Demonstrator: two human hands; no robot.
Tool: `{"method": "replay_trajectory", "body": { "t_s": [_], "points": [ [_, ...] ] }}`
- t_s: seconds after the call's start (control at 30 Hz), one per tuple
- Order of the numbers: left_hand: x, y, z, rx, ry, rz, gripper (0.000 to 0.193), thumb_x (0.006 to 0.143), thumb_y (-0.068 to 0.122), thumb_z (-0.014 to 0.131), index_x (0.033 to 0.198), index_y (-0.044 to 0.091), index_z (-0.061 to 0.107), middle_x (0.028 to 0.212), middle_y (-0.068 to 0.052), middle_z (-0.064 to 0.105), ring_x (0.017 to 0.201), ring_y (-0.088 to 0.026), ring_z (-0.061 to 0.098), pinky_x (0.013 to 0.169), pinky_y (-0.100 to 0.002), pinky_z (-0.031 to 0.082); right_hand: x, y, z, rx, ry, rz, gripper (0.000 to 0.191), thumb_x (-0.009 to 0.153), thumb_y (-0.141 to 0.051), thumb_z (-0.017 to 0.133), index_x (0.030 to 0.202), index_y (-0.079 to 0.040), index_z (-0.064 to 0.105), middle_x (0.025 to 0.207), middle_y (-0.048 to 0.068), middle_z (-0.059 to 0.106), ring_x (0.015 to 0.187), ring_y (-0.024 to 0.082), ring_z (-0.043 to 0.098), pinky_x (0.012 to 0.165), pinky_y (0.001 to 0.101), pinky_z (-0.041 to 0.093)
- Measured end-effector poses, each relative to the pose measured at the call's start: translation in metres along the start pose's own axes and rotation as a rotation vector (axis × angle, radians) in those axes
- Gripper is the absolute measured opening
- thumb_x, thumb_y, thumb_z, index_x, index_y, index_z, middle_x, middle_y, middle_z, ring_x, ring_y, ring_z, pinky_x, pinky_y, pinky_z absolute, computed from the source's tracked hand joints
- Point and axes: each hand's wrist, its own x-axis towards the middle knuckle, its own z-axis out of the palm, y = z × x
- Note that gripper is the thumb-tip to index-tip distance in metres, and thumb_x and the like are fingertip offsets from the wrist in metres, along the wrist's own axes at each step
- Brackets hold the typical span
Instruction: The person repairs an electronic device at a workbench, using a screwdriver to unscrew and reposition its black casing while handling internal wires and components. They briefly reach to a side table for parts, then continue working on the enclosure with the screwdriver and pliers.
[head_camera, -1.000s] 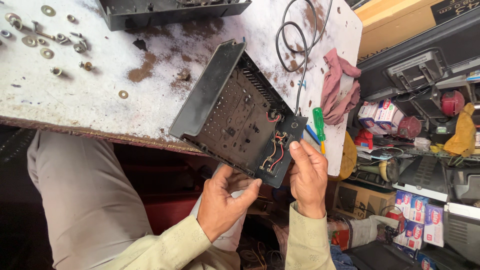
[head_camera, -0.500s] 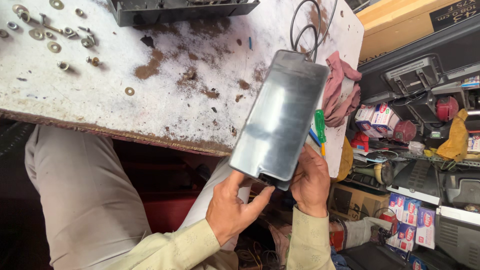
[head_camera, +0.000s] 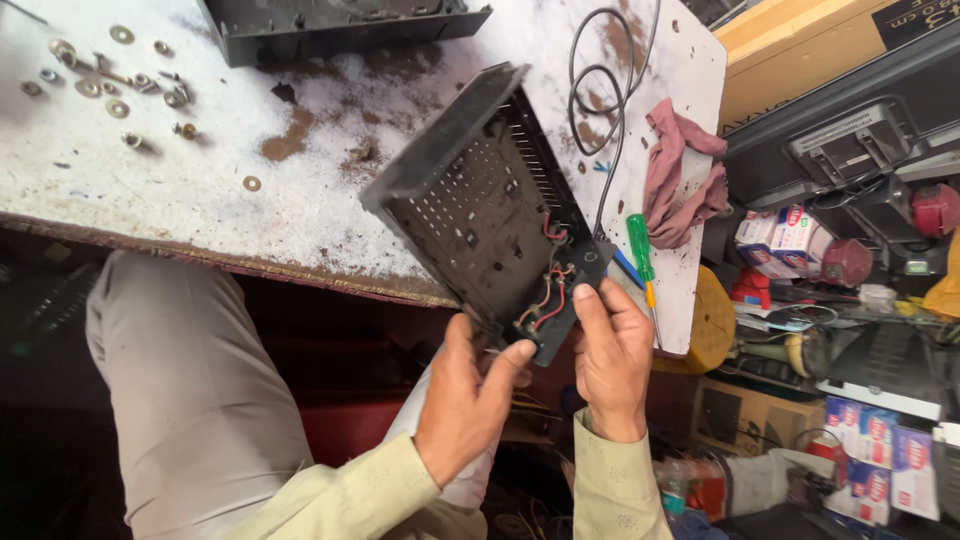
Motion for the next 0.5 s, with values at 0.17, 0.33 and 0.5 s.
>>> {"method": "replay_trajectory", "body": {
  "t_s": [0.17, 0.33, 0.5],
  "points": [
    [-0.004, 0.026, -0.018, 0.686, 0.041, 0.049, 0.037, 0.088, 0.039, 0.078, 0.098, 0.004, 0.067, 0.078, -0.01, 0.076, 0.063, -0.019, 0.073, 0.059, -0.032, 0.056, 0.001, -0.001, 0.013, -0.14, 0.12, -0.058, 0.028, 0.103, -0.01, 0.063, 0.124, 0.009, 0.066, 0.109, 0.009, 0.072, 0.091, 0.008, 0.064, 0.082, 0.0225, 0.052],
    [-0.013, 0.049, -0.017, 1.024, 0.107, 0.919, 0.038, 0.086, 0.029, 0.079, 0.111, 0.004, 0.066, 0.105, -0.012, 0.068, 0.103, -0.035, 0.064, 0.092, -0.045, 0.05, -0.001, -0.008, 0.011, -0.222, 0.099, -0.117, 0.033, 0.102, -0.016, 0.063, 0.126, 0.006, 0.063, 0.111, 0.007, 0.073, 0.095, 0.008, 0.065, 0.086, 0.0227, 0.053],
    [-0.002, 0.057, -0.003, 1.057, -0.085, 0.933, 0.051, 0.083, 0.028, 0.076, 0.124, 0.001, 0.061, 0.122, -0.016, 0.065, 0.125, -0.033, 0.055, 0.115, -0.054, 0.029, 0.003, -0.004, -0.012, -0.347, 0.054, -0.123, 0.032, 0.102, -0.02, 0.064, 0.122, 0.005, 0.067, 0.106, 0.006, 0.074, 0.092, 0.007, 0.064, 0.081, 0.0234, 0.053]
  ]
}}
